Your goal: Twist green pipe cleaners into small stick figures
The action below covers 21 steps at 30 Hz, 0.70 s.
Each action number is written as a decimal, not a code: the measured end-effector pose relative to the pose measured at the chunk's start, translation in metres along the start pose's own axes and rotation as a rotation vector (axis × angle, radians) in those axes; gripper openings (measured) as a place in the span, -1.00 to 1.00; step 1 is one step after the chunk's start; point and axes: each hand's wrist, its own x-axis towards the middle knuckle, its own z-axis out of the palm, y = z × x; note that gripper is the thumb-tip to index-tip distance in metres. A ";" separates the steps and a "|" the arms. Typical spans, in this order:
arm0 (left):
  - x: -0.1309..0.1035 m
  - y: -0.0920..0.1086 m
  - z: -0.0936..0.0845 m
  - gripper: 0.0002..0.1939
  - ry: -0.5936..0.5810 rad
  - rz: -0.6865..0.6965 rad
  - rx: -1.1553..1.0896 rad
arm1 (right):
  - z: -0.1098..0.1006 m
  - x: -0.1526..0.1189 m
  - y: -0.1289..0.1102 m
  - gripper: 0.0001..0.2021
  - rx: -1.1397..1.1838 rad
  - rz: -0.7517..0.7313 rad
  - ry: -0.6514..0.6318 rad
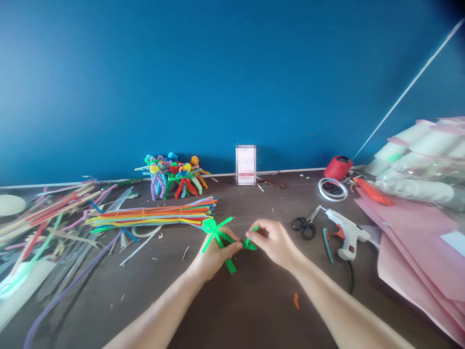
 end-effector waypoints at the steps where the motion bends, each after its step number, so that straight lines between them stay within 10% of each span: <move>1: -0.001 0.000 0.000 -0.79 -0.054 -0.028 -0.073 | 0.001 0.001 0.001 -0.81 0.137 0.081 -0.036; 9: -0.005 0.007 0.006 -0.73 -0.168 -0.120 -0.421 | 0.013 0.000 0.007 -0.73 0.657 0.387 -0.196; 21: 0.003 -0.002 0.006 -0.82 0.143 0.069 -0.351 | 0.025 -0.006 0.004 -0.73 0.172 0.333 -0.199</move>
